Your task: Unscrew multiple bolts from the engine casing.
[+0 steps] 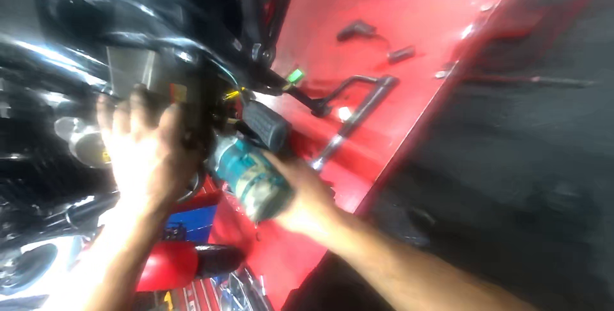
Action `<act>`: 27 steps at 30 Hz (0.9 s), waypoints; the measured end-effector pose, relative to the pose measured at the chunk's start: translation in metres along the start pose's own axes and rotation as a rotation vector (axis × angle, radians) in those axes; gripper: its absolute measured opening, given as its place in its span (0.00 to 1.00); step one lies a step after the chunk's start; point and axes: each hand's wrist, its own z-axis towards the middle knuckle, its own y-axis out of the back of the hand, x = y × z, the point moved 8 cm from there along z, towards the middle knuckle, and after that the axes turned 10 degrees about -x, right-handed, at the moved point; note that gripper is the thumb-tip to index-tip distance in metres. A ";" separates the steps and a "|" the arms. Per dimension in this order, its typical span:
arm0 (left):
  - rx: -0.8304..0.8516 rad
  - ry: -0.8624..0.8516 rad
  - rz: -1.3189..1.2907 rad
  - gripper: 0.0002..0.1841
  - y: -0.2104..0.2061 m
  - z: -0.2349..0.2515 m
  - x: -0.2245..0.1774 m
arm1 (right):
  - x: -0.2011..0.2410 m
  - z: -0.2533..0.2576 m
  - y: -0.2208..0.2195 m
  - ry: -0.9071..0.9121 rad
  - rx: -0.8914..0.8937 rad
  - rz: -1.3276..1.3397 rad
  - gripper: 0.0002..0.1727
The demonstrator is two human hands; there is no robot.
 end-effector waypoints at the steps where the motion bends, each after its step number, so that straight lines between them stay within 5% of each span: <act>1: -0.001 0.004 -0.002 0.25 0.000 0.000 0.000 | 0.007 -0.003 -0.007 0.048 -0.029 -0.042 0.33; 5: -0.025 0.019 0.008 0.28 0.001 0.000 0.001 | 0.018 -0.006 -0.014 0.127 -0.034 -0.103 0.42; 9: -0.064 -0.030 -0.007 0.27 0.003 0.001 0.003 | -0.004 0.003 0.007 -0.061 0.016 0.053 0.21; 12: -0.055 -0.031 -0.003 0.26 0.003 -0.002 0.003 | 0.003 0.004 0.002 0.070 0.064 -0.134 0.32; 27: -0.070 -0.075 0.009 0.25 0.002 -0.004 0.006 | 0.001 0.003 -0.004 0.107 -0.005 -0.117 0.30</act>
